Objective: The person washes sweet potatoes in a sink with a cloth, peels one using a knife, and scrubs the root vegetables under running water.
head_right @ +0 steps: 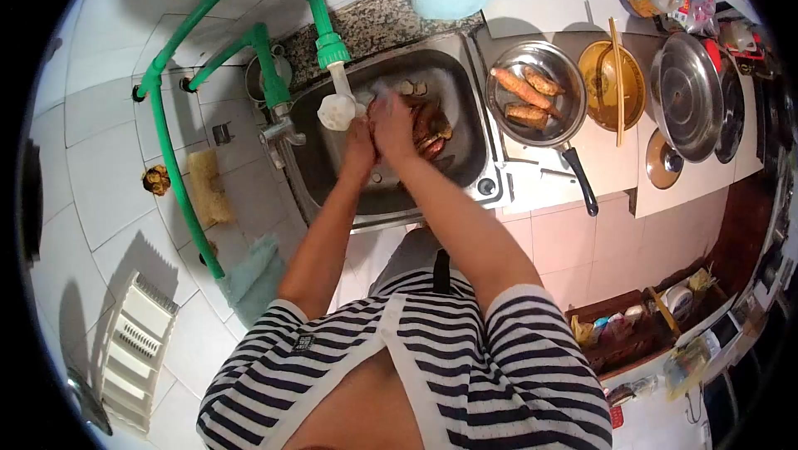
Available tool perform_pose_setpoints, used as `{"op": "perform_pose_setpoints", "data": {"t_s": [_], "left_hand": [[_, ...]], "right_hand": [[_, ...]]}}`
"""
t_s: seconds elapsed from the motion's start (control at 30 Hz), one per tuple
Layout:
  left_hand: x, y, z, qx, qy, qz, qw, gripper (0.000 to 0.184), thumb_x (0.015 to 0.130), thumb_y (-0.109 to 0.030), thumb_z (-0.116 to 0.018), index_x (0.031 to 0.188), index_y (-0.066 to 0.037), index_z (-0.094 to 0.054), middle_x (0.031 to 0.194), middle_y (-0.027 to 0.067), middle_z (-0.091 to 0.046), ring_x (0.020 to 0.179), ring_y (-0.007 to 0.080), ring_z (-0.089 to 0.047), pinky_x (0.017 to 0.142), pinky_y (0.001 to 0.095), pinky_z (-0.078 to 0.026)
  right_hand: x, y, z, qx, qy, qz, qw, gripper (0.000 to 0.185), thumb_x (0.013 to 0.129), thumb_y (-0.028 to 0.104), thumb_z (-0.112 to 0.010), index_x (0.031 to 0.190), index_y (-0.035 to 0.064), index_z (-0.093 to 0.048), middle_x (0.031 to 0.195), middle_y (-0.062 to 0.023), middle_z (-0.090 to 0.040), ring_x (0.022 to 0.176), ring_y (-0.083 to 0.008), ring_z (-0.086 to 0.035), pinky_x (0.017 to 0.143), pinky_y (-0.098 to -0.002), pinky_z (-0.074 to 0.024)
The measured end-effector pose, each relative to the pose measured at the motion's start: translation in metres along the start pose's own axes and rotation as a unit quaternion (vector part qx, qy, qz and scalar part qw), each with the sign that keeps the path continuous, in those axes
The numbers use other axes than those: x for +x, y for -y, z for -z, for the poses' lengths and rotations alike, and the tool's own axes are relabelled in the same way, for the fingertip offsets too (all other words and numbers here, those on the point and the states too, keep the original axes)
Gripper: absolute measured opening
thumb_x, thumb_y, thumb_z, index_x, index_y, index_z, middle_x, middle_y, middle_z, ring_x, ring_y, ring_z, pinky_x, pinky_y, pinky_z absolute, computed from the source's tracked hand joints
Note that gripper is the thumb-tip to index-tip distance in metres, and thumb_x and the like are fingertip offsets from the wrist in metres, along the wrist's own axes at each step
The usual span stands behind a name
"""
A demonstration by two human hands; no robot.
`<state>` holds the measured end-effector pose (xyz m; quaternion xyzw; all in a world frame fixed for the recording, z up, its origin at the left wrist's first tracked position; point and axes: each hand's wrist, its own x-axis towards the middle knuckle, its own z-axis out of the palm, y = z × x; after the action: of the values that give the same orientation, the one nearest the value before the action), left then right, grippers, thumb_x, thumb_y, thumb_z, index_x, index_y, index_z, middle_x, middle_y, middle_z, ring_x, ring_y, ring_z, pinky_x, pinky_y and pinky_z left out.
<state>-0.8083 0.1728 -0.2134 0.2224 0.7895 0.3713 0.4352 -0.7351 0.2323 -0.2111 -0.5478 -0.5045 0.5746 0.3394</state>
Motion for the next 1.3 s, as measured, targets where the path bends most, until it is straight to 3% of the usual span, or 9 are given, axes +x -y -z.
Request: {"op": "perform_pose_setpoints", "data": {"t_s": [0.1,0.3,0.37,0.47,0.6,0.73,0.97,1.1,1.3], "left_hand": [[-0.013,-0.027,0.009,-0.020,0.088,0.124,0.988,0.038,0.094,-0.035,-0.033,0.102,-0.001,-0.049,0.082,0.0090,-0.056,0.071,0.0193,-0.055,0.059,0.0327,-0.044],[-0.005,-0.034,-0.003,-0.255,-0.017,0.042,0.966,0.037,0.094,-0.037,-0.034,0.097,-0.005,-0.052,0.069,0.0043,-0.056,0.052,0.0122,-0.050,0.044,0.0265,-0.038],[-0.014,-0.034,0.013,-0.092,0.189,0.151,0.966,0.037,0.094,-0.036,-0.031,0.103,-0.004,-0.048,0.090,0.0092,-0.054,0.075,0.0196,-0.054,0.063,0.0344,-0.046],[-0.006,-0.023,0.008,-0.195,0.154,0.176,0.952,0.037,0.094,-0.035,-0.029,0.104,-0.005,-0.048,0.091,0.0097,-0.053,0.075,0.0202,-0.054,0.063,0.0338,-0.046],[-0.003,-0.036,-0.004,-0.272,0.002,0.166,0.948,0.035,0.094,-0.037,-0.031,0.091,-0.007,-0.048,0.064,0.0026,-0.049,0.049,0.0120,-0.043,0.041,0.0264,-0.033],[-0.015,-0.034,0.007,-0.283,0.146,0.190,0.929,0.033,0.093,-0.037,-0.030,0.087,-0.010,-0.047,0.057,0.0011,-0.047,0.039,0.0124,-0.038,0.037,0.0269,-0.032],[-0.009,-0.041,0.008,-0.249,0.071,0.173,0.950,0.034,0.095,-0.031,-0.027,0.085,-0.006,-0.047,0.057,0.0026,-0.046,0.039,0.0097,-0.035,0.034,0.0244,-0.028],[-0.020,-0.043,0.020,-0.252,0.203,0.223,0.920,0.043,0.093,-0.045,-0.029,0.089,-0.006,-0.048,0.057,0.0043,-0.048,0.037,0.0099,-0.038,0.033,0.0250,-0.030],[-0.029,-0.055,0.003,-0.170,0.125,0.190,0.959,0.042,0.094,-0.042,-0.028,0.090,-0.006,-0.049,0.060,0.0049,-0.051,0.041,0.0137,-0.043,0.035,0.0275,-0.033]], "right_hand": [[0.031,0.003,0.005,0.236,0.029,-0.180,0.954,0.028,0.089,0.018,-0.045,0.107,-0.0028,-0.053,0.096,-0.0253,-0.058,0.094,-0.0387,-0.055,0.079,-0.0379,-0.0416],[-0.030,-0.005,-0.010,-0.009,-0.022,0.145,0.989,0.031,0.090,0.012,-0.044,0.116,-0.0028,-0.049,0.114,-0.0202,-0.051,0.100,-0.0273,-0.051,0.088,-0.0348,-0.0386],[-0.003,0.006,0.007,0.000,0.036,0.053,0.998,0.032,0.089,0.009,-0.045,0.119,-0.0016,-0.047,0.126,-0.0214,-0.042,0.112,-0.0282,-0.046,0.091,-0.0338,-0.0370],[0.016,0.063,0.033,0.196,0.133,-0.288,0.928,0.039,0.089,0.009,-0.047,0.127,0.0029,-0.039,0.130,-0.0217,-0.041,0.118,-0.0320,-0.042,0.098,-0.0354,-0.0327],[-0.031,-0.002,-0.001,-0.058,0.056,0.170,0.982,0.033,0.091,0.010,-0.041,0.122,-0.0005,-0.044,0.134,-0.0185,-0.035,0.109,-0.0270,-0.048,0.085,-0.0362,-0.0409],[0.024,0.024,0.027,0.065,0.092,-0.222,0.969,0.043,0.089,0.007,-0.045,0.131,0.0032,-0.037,0.134,-0.0180,-0.036,0.109,-0.0253,-0.049,0.076,-0.0352,-0.0460],[-0.015,0.000,0.014,0.022,0.123,0.089,0.988,0.029,0.088,0.005,-0.046,0.116,-0.0009,-0.049,0.131,-0.0208,-0.039,0.125,-0.0249,-0.034,0.098,-0.0313,-0.0315],[0.023,0.042,0.041,0.283,0.115,-0.196,0.932,0.027,0.087,0.016,-0.052,0.104,-0.0045,-0.055,0.089,-0.0166,-0.061,0.080,-0.0270,-0.057,0.077,-0.0343,-0.0425],[0.041,0.016,0.030,-0.040,0.077,-0.028,0.996,0.030,0.087,0.017,-0.052,0.109,-0.0026,-0.053,0.096,-0.0190,-0.060,0.088,-0.0315,-0.057,0.077,-0.0372,-0.0417]]}}
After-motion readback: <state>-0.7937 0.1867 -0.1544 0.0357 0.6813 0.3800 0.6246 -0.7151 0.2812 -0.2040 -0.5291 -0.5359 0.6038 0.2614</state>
